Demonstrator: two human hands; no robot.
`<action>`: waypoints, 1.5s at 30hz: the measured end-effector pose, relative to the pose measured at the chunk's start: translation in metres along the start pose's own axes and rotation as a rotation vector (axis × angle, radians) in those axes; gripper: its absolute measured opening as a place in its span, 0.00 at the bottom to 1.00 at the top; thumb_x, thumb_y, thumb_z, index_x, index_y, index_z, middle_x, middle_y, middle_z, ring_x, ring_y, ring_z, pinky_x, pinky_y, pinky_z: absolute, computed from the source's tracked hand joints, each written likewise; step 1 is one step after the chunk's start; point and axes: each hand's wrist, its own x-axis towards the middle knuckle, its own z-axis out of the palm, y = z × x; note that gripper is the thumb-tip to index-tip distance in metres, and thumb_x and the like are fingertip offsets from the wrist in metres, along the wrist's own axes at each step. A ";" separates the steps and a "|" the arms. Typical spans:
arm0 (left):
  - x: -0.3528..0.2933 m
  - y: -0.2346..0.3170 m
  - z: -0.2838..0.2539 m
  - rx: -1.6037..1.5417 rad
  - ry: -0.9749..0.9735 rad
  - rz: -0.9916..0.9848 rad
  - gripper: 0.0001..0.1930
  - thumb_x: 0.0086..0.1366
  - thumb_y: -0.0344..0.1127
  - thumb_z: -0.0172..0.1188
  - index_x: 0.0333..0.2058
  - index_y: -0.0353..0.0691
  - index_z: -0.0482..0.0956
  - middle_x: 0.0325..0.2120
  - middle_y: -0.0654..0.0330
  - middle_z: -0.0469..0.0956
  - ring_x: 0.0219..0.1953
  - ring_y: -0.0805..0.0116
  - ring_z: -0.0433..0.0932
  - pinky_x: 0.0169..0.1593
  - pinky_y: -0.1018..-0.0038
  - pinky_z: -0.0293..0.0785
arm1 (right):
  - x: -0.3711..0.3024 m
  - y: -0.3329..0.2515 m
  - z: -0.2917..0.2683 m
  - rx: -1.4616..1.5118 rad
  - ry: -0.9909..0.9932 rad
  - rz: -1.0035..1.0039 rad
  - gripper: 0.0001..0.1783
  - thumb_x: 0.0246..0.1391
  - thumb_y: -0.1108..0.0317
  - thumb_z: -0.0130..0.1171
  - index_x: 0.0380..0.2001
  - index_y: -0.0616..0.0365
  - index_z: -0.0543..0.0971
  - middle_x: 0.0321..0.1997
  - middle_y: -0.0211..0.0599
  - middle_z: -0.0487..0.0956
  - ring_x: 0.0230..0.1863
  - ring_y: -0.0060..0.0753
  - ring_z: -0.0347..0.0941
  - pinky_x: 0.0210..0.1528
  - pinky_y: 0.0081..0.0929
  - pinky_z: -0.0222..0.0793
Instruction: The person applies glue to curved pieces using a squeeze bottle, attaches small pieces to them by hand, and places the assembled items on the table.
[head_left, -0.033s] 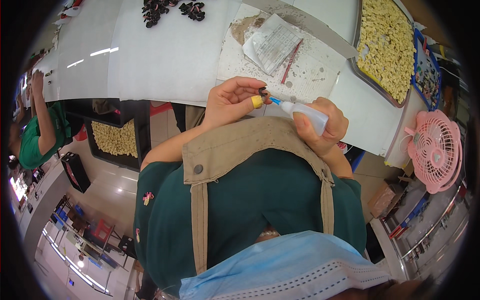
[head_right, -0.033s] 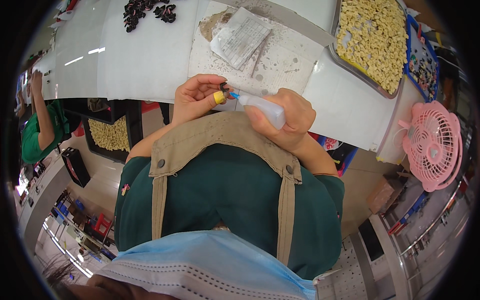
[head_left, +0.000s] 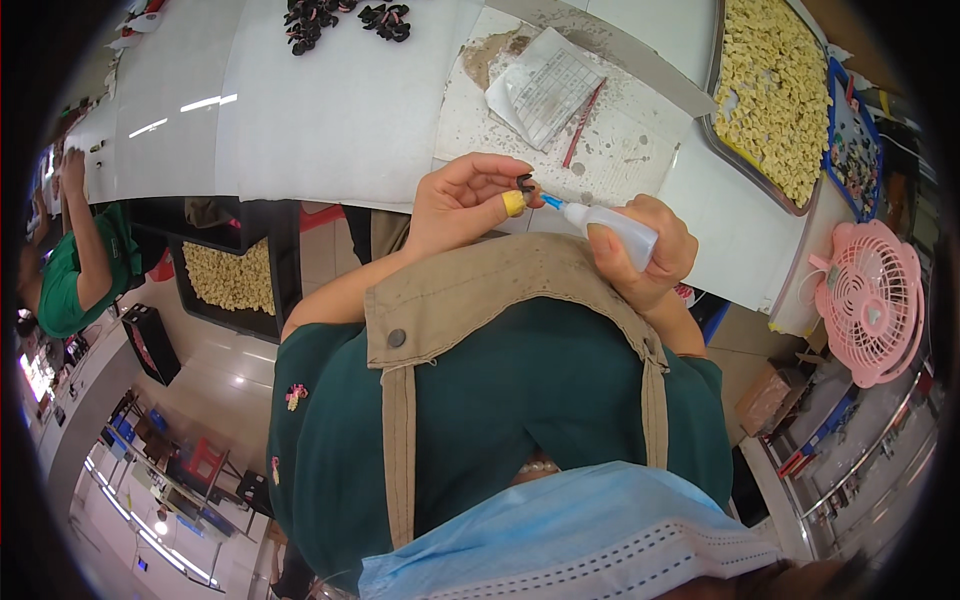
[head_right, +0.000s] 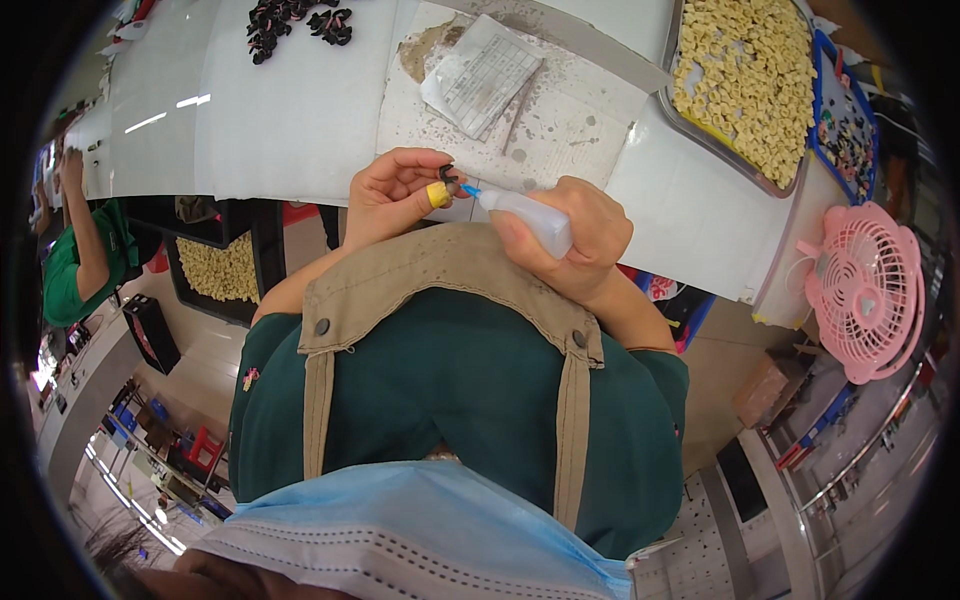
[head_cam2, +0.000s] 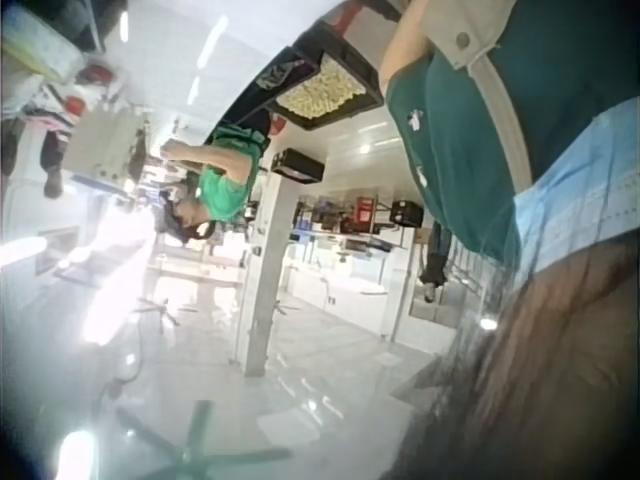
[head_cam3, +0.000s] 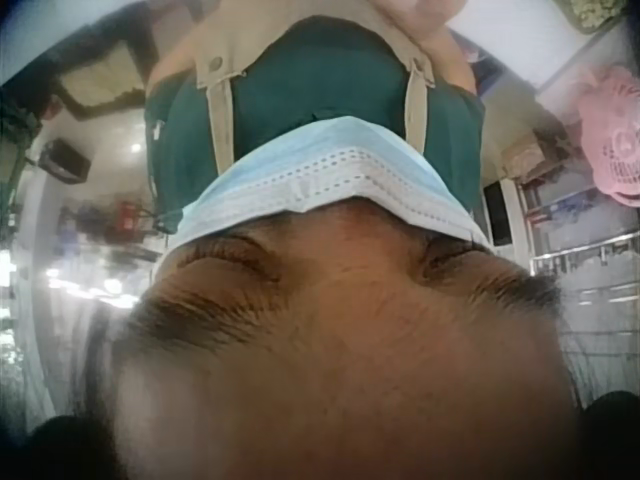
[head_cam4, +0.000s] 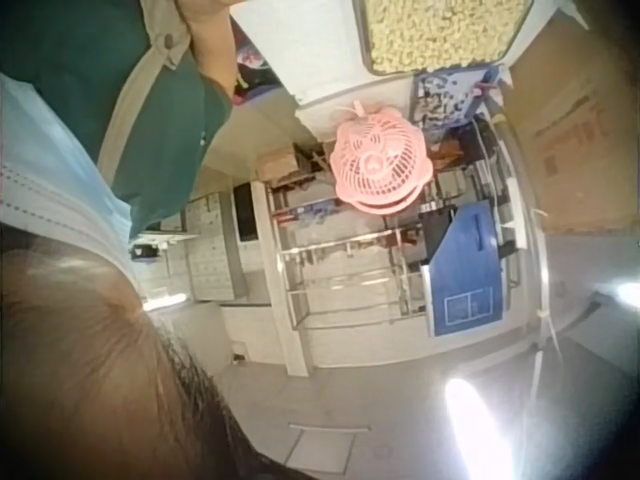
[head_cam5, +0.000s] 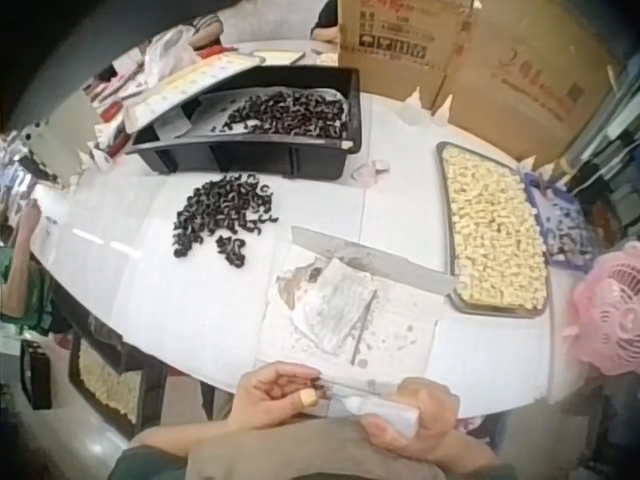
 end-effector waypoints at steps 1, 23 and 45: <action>0.000 0.001 0.000 -0.001 0.001 0.000 0.15 0.56 0.18 0.53 0.43 0.29 0.69 0.36 0.54 0.76 0.41 0.66 0.77 0.47 0.74 0.72 | 0.000 0.000 -0.001 -0.007 0.004 -0.001 0.11 0.35 0.73 0.66 0.22 0.60 0.74 0.15 0.33 0.70 0.13 0.24 0.64 0.15 0.19 0.57; 0.005 0.012 -0.017 -0.288 -0.062 -0.256 0.15 0.54 0.25 0.59 0.42 0.34 0.72 0.32 0.55 0.78 0.35 0.67 0.78 0.35 0.80 0.72 | 0.037 0.057 -0.028 -0.326 0.063 0.389 0.11 0.49 0.63 0.58 0.33 0.59 0.75 0.26 0.33 0.77 0.27 0.23 0.70 0.31 0.21 0.65; 0.011 0.016 0.003 -0.250 0.020 -0.369 0.15 0.55 0.25 0.59 0.42 0.37 0.73 0.34 0.54 0.77 0.36 0.67 0.78 0.36 0.80 0.75 | 0.039 0.024 -0.028 -0.115 -0.253 -0.126 0.18 0.37 0.83 0.61 0.37 0.61 0.76 0.34 0.38 0.77 0.37 0.33 0.72 0.38 0.24 0.68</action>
